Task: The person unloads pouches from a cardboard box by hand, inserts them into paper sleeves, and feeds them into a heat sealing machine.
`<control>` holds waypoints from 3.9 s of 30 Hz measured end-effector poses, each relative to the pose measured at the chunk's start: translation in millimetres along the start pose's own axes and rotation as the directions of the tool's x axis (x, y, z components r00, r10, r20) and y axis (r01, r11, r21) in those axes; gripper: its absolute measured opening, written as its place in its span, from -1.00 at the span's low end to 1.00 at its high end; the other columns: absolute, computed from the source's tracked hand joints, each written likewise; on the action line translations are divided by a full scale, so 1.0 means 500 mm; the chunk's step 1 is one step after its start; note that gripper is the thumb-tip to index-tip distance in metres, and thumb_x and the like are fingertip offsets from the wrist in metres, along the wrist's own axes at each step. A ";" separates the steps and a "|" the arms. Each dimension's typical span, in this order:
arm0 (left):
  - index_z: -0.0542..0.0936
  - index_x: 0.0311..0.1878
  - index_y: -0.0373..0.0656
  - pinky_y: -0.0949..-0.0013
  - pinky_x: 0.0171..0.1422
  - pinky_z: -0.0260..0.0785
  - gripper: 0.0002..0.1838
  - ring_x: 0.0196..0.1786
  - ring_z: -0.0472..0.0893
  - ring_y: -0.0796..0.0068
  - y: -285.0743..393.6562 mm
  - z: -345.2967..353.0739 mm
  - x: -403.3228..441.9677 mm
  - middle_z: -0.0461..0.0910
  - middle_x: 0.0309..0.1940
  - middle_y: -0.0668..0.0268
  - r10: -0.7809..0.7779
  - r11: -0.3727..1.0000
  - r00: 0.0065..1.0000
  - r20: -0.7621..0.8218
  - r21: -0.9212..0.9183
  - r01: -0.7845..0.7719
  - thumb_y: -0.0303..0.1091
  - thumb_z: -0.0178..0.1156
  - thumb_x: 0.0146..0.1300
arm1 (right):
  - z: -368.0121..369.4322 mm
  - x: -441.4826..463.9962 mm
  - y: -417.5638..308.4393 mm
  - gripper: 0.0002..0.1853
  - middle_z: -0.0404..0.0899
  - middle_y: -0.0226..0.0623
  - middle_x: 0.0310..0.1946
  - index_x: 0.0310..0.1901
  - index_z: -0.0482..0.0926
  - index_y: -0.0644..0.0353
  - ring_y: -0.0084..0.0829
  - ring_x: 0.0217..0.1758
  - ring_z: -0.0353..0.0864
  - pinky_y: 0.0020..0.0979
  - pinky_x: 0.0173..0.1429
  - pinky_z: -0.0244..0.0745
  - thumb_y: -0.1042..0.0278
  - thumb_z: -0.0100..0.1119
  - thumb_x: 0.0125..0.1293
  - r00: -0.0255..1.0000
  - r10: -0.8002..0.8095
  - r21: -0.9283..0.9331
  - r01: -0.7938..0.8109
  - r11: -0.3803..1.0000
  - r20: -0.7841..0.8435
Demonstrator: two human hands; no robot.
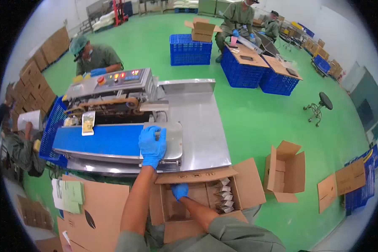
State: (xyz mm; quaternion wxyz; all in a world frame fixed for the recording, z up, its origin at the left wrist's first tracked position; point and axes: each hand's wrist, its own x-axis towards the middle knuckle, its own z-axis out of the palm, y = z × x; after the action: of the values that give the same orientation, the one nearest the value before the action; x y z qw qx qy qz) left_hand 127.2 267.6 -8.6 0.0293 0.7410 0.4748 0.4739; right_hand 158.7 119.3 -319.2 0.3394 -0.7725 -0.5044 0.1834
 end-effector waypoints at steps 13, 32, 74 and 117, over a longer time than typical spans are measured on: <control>0.61 -0.37 -0.14 0.24 -0.09 0.41 -0.80 -0.21 0.59 0.19 -0.008 -0.017 0.000 0.61 -0.34 0.24 -0.025 0.968 1.000 0.009 -0.248 0.026 -0.21 0.31 0.11 | -0.382 -0.052 -0.190 -0.88 0.61 -0.18 -0.40 -0.31 0.58 0.11 -0.16 -0.41 0.61 -0.23 -0.30 0.51 0.28 0.18 0.19 0.932 -0.342 0.234 0.308 0.922 0.122; 0.53 0.05 -0.28 0.45 0.12 0.39 -0.69 -0.01 0.53 0.55 -0.031 -0.089 -0.051 0.58 -0.06 0.31 -0.258 0.582 0.915 0.312 -0.706 0.405 -0.55 0.19 0.22 | -0.480 0.200 -0.429 -0.83 0.55 -0.24 -0.41 -0.24 0.50 0.18 -0.34 -0.42 0.59 -0.33 -0.31 0.48 0.39 0.26 0.17 0.756 -0.531 0.204 0.630 0.750 -0.381; 0.64 -0.30 -0.35 0.44 -0.33 0.48 -0.80 -0.42 0.60 0.53 -0.102 -0.003 0.086 0.66 -0.38 0.25 -0.635 0.243 0.684 0.359 -0.748 0.618 -0.42 0.39 0.07 | -0.387 0.389 -0.441 -0.77 0.58 -0.28 -0.61 -0.44 0.60 0.33 -0.58 -0.54 0.46 -0.42 -0.42 0.37 0.30 0.28 0.17 0.934 -0.084 0.606 0.292 0.740 -0.348; 0.59 -0.31 -0.21 0.16 0.05 0.34 -0.70 -0.18 0.53 0.08 0.027 -0.016 -0.022 0.55 -0.32 0.10 0.104 0.985 0.994 -0.016 -0.138 -0.106 -0.13 0.24 0.12 | -0.733 -0.013 -0.208 -0.80 0.59 -0.21 -0.54 -0.38 0.63 0.29 -0.48 -0.50 0.52 -0.40 -0.34 0.44 0.29 0.25 0.19 0.653 -0.121 0.051 0.125 0.991 0.748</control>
State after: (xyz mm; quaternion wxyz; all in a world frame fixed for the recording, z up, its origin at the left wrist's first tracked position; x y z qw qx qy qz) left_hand 129.4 249.0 -4.8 0.0536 0.7591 0.4013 0.5098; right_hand 317.1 16.0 11.8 0.1118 -0.5934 -0.6509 0.4600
